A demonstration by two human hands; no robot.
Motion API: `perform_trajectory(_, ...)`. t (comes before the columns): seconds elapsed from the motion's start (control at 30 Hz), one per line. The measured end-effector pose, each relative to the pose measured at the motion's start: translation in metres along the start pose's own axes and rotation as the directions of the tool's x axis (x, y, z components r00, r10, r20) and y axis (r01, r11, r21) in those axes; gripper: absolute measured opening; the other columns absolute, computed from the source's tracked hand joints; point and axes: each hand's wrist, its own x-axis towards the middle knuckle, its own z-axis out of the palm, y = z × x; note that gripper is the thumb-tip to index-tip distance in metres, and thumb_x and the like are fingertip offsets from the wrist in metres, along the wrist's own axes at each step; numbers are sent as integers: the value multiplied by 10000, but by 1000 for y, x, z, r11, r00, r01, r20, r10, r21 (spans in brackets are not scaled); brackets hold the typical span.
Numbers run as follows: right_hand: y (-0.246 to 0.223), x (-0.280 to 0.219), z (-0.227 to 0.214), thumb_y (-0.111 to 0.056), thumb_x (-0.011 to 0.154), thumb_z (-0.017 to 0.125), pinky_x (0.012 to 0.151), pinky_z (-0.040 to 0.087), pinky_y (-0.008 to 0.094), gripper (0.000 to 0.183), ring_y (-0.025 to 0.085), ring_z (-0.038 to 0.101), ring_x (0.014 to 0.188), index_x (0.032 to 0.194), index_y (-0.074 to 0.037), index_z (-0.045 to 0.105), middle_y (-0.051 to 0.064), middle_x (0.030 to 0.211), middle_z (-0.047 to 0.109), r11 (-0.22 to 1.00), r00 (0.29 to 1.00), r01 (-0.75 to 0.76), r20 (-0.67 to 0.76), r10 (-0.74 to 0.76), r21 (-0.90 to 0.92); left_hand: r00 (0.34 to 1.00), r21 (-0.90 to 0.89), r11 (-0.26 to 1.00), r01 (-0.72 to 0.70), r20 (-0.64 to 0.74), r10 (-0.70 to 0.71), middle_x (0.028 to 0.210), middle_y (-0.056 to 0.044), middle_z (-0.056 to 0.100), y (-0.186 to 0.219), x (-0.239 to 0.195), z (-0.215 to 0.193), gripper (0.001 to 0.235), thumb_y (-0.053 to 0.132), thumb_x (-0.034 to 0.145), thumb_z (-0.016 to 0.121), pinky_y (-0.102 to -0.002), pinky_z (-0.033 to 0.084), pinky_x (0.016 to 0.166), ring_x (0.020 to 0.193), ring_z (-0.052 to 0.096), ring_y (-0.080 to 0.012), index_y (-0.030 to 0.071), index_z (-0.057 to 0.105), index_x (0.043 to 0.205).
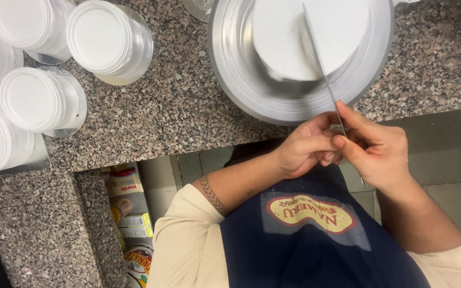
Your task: Applying and smoothing white frosting onto a round cake using a spatula and turntable.
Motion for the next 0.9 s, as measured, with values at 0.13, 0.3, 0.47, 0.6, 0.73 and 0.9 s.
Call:
perform_trajectory(0.13, 2, 1, 2, 46, 929, 728, 588, 439, 192, 560, 27, 513, 659, 1467, -45, 603, 19, 790, 646, 997, 1000, 12, -19, -14, -82, 1000, -5, 1000, 10, 1, -10, 895, -66, 574, -2, -3, -5, 437, 63, 1012, 608, -284, 411, 667, 743, 522, -154, -5, 452, 1414)
perform_trajectory(0.3, -7, 13, 5, 4, 964, 679, 647, 564, 207, 531, 54, 706, 747, 1478, -29, 549, 19, 908, 751, 986, 971, 120, 191, -141, 118, 1000, 19, 1000, -15, -21, 15, 935, -58, 600, 15, -18, 2, 447, 56, 984, 620, -255, 406, 620, 747, 545, -135, 42, 459, 1401)
perform_trajectory(0.47, 28, 8, -24, -171, 899, 743, 525, 462, 243, 570, 72, 541, 540, 1422, 4, 599, 14, 717, 667, 972, 914, 164, 343, -215, 170, 982, 325, 945, 34, -188, 29, 819, -84, 651, 14, -43, -44, 297, 255, 1024, 647, -271, 486, 627, 706, 613, -153, -20, 655, 1134)
perform_trajectory(0.6, 82, -3, -70, -308, 942, 802, 441, 410, 219, 440, 100, 538, 484, 1148, 50, 652, 113, 695, 637, 851, 998, 54, -6, -60, 523, 842, 400, 898, 183, -535, 66, 656, -64, 655, 19, -49, -57, 569, 501, 992, 609, -267, 515, 572, 574, 613, -142, -50, 726, 906)
perform_trajectory(0.73, 126, 10, -130, -309, 948, 802, 392, 384, 287, 362, 174, 498, 438, 937, -44, 557, 122, 638, 591, 707, 995, -69, -4, 101, 703, 837, 434, 896, 93, -521, 166, 687, -70, 658, 16, -46, -61, 560, 475, 993, 642, -267, 528, 599, 613, 616, -133, -78, 711, 939)
perform_trajectory(0.9, 242, -19, -193, -511, 1111, 593, 611, 298, 266, 578, 139, 383, 592, 723, -99, 473, 26, 725, 502, 764, 982, 20, -155, 105, 644, 840, 448, 891, 77, -510, 184, 695, -58, 644, 12, -43, -60, 535, 453, 995, 656, -261, 524, 595, 626, 605, -124, -78, 703, 954)
